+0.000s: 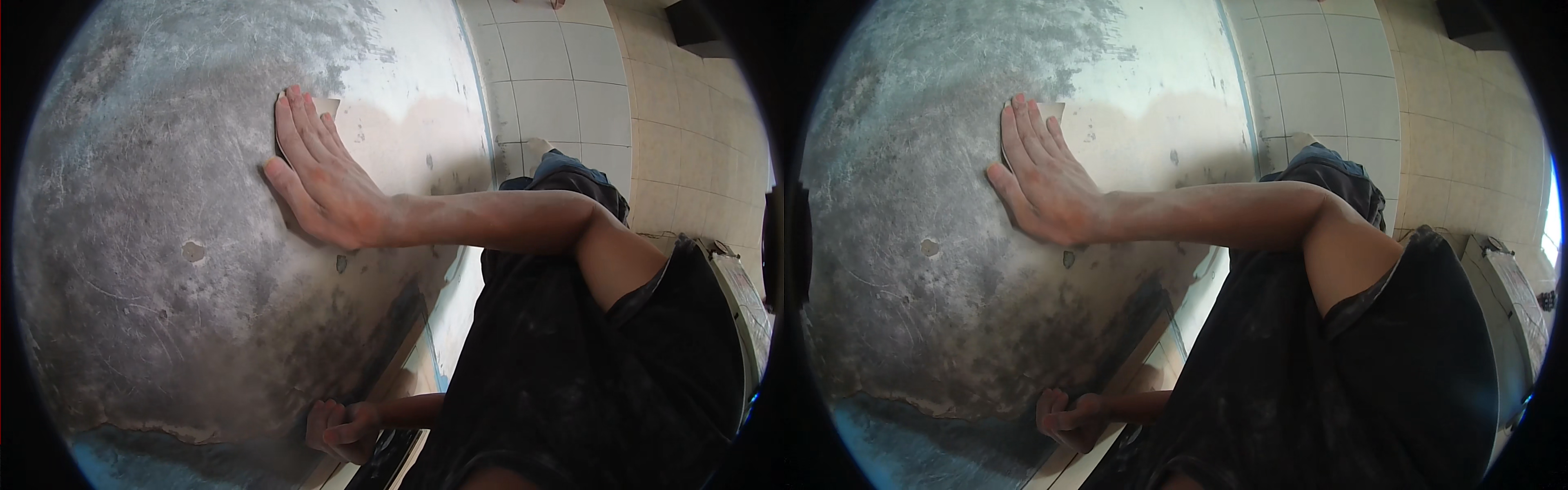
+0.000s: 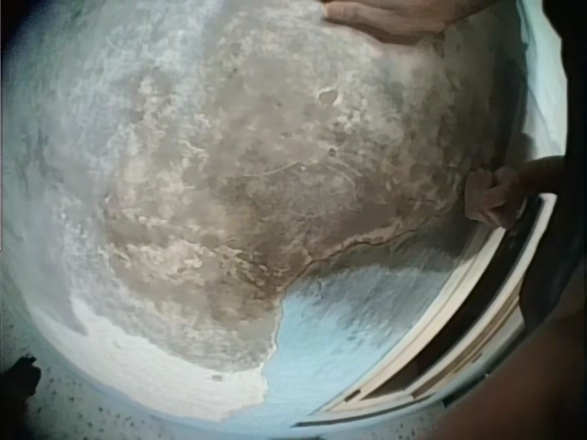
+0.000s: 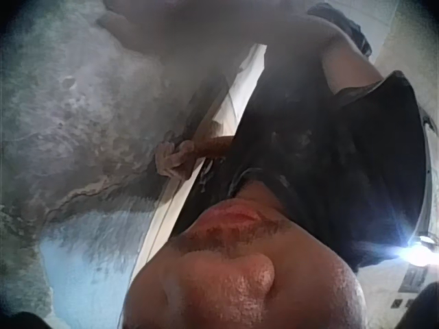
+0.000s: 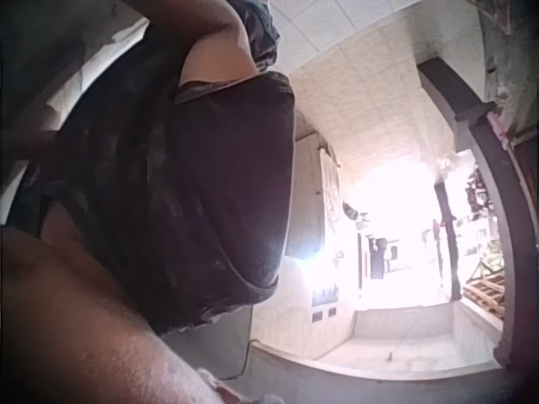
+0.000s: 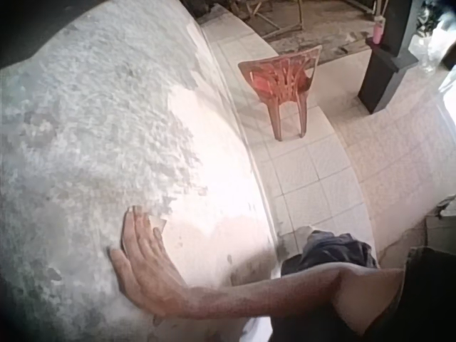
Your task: Sanding a wall to prepare it for painting or repair.
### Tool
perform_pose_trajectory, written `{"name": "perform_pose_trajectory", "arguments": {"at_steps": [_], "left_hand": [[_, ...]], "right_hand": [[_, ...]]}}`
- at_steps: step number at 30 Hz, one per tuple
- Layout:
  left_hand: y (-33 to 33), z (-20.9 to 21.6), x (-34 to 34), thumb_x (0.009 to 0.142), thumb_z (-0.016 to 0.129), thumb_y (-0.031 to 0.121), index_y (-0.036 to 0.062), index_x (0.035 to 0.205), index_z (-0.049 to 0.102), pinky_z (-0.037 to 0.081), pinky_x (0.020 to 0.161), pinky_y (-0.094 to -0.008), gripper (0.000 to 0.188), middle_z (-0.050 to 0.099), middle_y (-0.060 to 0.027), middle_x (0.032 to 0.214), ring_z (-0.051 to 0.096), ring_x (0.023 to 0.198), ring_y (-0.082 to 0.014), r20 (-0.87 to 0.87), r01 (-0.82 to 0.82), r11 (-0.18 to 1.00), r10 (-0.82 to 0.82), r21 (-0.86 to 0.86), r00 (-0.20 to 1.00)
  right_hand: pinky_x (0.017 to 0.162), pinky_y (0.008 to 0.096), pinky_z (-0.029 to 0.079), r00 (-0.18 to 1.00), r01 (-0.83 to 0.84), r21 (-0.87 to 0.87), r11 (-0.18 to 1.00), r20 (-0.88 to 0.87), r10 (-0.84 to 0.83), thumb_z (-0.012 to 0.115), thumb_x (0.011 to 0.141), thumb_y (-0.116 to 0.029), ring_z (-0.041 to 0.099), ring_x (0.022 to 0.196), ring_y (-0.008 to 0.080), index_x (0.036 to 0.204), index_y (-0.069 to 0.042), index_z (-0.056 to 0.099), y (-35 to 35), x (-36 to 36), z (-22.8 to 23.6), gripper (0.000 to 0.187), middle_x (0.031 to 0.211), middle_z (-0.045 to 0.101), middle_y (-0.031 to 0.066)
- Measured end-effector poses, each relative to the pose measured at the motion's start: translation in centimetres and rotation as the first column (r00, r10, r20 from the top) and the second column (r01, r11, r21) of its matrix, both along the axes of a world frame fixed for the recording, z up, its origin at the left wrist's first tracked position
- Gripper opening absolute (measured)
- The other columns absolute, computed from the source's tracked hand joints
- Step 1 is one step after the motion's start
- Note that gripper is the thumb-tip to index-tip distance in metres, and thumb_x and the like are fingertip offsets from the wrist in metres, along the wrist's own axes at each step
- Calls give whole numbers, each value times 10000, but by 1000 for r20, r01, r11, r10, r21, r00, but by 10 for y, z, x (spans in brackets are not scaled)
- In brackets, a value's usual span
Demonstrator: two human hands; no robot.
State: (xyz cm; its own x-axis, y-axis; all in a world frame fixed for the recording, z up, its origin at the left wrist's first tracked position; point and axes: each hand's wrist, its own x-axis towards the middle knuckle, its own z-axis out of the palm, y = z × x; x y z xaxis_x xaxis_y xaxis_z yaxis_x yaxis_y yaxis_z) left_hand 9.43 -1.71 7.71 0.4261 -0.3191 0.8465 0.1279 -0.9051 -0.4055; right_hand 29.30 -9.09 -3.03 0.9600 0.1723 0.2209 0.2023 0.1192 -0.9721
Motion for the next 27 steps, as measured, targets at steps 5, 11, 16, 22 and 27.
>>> {"name": "perform_pose_trajectory", "arguments": {"at_steps": [5, 11, 16, 22, 27], "left_hand": [[3, 0, -5, 984, 390, 143, 33, 476, 471, 476, 442, -324, 526, 522, -110, 475, 551, 463, -232, 8, -7, 1000, 7, 1, 1000], [5, -3, -2, 981, 392, 140, 27, 476, 476, 479, 448, -325, 524, 526, -113, 478, 554, 464, -234, 4, 12, 1000, -12, 0, 1000], [5, -1, -2, 979, 393, 138, 23, 476, 480, 481, 453, -327, 523, 529, -116, 481, 557, 465, -236, 6, 14, 1000, -14, -3, 1000], [7, -1, -4, 976, 395, 135, 17, 476, 485, 483, 460, -328, 522, 533, -119, 484, 560, 466, -238, 0, 12, 1000, -12, -9, 1000], [5, -2, -3, 974, 397, 133, 12, 476, 489, 485, 465, -330, 520, 537, -121, 486, 563, 467, -239, -3, 26, 1000, -26, -12, 1000]], "right_hand": [[1169, 512, 83, 988, -80, 22, 997, 136, 76, 269, 1022, -322, 13, 1426, 468, 1440, 138, 59, 0, -21, -4, 656, 1509, 58, 351], [1164, 528, 81, 992, 9, 74, 997, 121, -18, 283, 1020, -318, 28, 1424, 471, 1444, 136, 49, 6, -13, 2, 664, 1508, 61, 353], [1168, 523, 74, 990, 58, 67, 996, 121, -66, 310, 1015, -300, 12, 1428, 463, 1450, 128, 37, 9, 7, 0, 668, 1514, 29, 348], [1173, 499, 51, 977, -121, -21, 992, 172, 123, 316, 1009, -266, -9, 1446, 408, 1462, 112, 23, 0, -35, -5, 658, 1538, 7, 307], [1172, 507, 92, 979, -13, 50, 999, 202, 2, 330, 1012, -251, 49, 1442, 419, 1453, 116, 86, 3, -25, -15, 623, 1527, 73, 317]]}}
